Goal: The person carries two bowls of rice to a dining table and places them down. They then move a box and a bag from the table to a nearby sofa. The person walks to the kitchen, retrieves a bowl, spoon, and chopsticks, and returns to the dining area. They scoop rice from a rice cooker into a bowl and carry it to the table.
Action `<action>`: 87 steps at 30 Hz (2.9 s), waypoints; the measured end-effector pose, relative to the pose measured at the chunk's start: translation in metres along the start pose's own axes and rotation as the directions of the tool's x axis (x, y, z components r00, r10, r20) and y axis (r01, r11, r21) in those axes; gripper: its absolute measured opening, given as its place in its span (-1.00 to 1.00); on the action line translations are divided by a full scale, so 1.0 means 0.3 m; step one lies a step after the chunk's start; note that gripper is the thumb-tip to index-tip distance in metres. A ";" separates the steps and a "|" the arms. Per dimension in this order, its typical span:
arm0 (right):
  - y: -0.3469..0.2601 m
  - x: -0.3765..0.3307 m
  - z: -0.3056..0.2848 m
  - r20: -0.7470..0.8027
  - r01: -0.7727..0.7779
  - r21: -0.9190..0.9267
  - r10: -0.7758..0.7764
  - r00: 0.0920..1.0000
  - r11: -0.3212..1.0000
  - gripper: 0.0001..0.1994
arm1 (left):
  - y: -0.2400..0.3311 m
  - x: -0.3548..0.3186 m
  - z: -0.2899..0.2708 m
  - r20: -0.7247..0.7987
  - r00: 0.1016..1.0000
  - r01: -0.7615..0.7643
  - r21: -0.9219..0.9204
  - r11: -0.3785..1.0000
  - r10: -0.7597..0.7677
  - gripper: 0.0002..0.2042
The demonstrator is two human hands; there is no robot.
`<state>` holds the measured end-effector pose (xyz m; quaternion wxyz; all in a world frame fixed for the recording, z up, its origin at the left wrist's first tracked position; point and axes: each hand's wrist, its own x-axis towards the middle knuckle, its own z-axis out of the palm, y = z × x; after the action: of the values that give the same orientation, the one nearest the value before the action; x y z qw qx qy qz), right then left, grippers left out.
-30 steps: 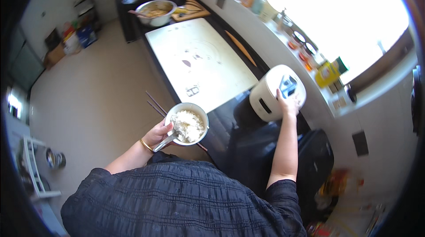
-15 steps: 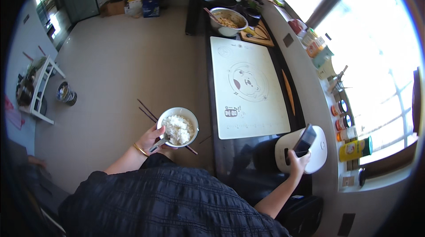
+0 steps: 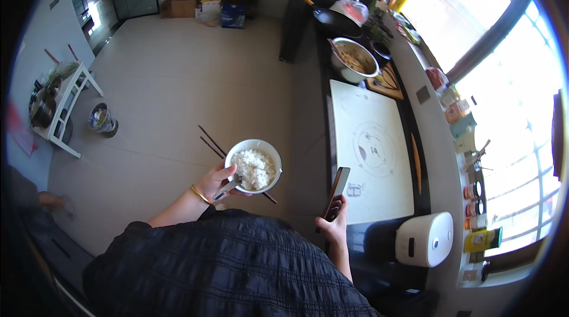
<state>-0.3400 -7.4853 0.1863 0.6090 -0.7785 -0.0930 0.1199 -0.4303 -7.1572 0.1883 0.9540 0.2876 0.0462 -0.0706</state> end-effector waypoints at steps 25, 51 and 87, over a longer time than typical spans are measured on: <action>-0.254 1.258 1.350 0.577 0.031 0.005 -0.029 0.816 1.000 -0.18 | 0.946 0.047 -0.909 -0.331 0.783 -0.527 0.097 0.844 0.527 -0.42; -0.879 2.064 3.554 0.879 0.189 0.031 -0.117 0.463 0.982 -0.19 | 2.539 -0.221 -1.986 -0.544 0.403 -0.819 0.143 0.555 0.735 -0.38; -1.771 3.295 6.602 0.803 0.921 -0.063 -0.529 0.275 0.384 -0.12 | 5.287 -0.243 -3.838 -0.639 0.342 -0.859 0.084 0.505 0.689 -0.49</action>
<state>0.0098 -5.2359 0.1747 0.2688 -0.6626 -0.6973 0.0500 -0.3012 -5.2021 0.1015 0.8290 0.1483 0.2099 0.4968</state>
